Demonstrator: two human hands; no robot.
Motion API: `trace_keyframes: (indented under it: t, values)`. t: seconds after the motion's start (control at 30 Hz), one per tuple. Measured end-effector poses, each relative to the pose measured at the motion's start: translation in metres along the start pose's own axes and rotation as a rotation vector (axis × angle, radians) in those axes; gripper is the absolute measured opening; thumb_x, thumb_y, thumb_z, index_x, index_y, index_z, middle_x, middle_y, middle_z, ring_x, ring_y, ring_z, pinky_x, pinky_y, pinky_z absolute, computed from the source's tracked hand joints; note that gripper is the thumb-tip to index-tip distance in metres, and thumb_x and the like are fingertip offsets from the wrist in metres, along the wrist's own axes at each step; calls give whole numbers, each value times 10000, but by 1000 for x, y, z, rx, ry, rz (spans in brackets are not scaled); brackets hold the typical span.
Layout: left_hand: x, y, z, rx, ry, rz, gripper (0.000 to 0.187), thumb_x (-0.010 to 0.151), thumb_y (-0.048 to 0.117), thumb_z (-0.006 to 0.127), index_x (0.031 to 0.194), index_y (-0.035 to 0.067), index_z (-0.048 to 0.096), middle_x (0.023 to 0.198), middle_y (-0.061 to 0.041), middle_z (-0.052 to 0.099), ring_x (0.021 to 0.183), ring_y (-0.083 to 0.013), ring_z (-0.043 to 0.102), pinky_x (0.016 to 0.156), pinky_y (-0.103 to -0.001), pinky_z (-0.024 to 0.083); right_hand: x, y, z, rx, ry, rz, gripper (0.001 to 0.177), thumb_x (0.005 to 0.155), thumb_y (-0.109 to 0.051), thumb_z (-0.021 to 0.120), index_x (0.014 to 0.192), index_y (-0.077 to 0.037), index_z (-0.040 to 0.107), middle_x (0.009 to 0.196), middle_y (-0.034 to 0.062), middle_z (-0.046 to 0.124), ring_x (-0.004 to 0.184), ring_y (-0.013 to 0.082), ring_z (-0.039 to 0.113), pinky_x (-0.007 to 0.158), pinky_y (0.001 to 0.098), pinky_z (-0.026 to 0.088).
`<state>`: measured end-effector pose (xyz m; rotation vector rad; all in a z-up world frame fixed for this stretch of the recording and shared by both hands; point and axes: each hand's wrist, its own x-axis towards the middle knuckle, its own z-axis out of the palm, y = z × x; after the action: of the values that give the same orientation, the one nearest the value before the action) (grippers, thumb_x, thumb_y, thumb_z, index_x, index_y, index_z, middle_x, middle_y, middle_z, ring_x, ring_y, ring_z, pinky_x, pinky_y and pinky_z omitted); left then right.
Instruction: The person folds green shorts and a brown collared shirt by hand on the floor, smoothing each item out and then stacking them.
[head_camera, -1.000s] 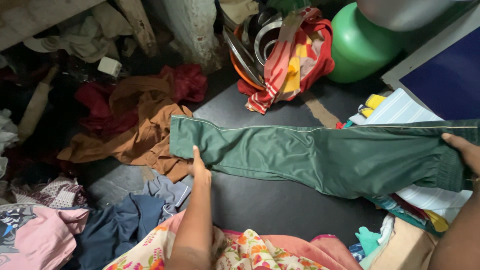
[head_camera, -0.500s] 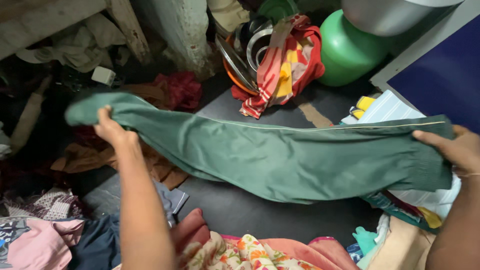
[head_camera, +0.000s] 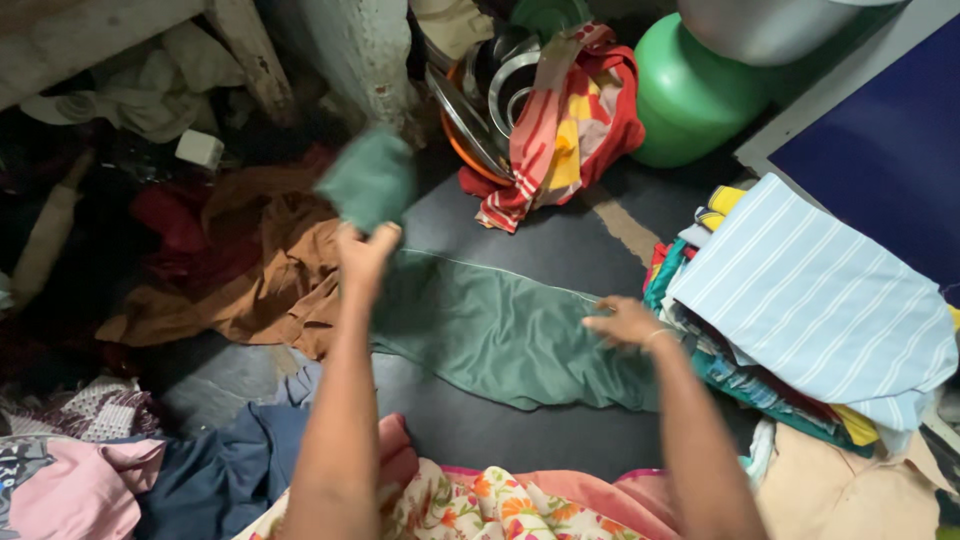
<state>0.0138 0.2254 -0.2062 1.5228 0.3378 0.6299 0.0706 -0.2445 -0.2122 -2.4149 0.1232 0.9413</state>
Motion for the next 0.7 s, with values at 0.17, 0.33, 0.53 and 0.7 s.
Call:
trace_keyframes:
  t: [0.17, 0.33, 0.53, 0.7]
  values:
    - [-57, -20, 28, 332, -692, -267, 409, 770, 364, 845, 942, 21, 703, 965, -99, 689, 911, -176, 610, 794, -378, 496, 41, 46, 129, 746, -24, 88, 456, 934, -472, 694, 1198, -100, 681, 947, 47, 740, 707, 122, 681, 555, 276, 552]
    - [-97, -78, 5, 604, -530, -234, 456, 821, 461, 796, 1027, 61, 722, 1195, -185, 704, 1152, -349, 660, 997, -396, 493, 39, 73, 177, 884, 99, 74, 396, 936, -440, 668, 1224, -168, 647, 980, 0, 768, 807, 76, 681, 668, 265, 538]
    - [-145, -154, -17, 1164, -340, -72, 682, 878, 484, 663, 1460, 158, 523, 1652, -121, 348, 1551, -359, 247, 1191, -675, 147, 43, 70, 182, 857, 169, 72, 324, 962, -352, 692, 1194, -126, 683, 971, 33, 758, 790, 105, 658, 682, 302, 523]
    - [-153, -169, -12, 1206, -588, -274, 920, 925, 716, 460, 1639, 250, 114, 1713, -99, -71, 1561, -347, -126, 1157, -696, -78, 41, 50, 206, 448, 728, -146, 240, 926, -224, 704, 1113, -78, 737, 899, 48, 763, 774, 162, 713, 723, 304, 561]
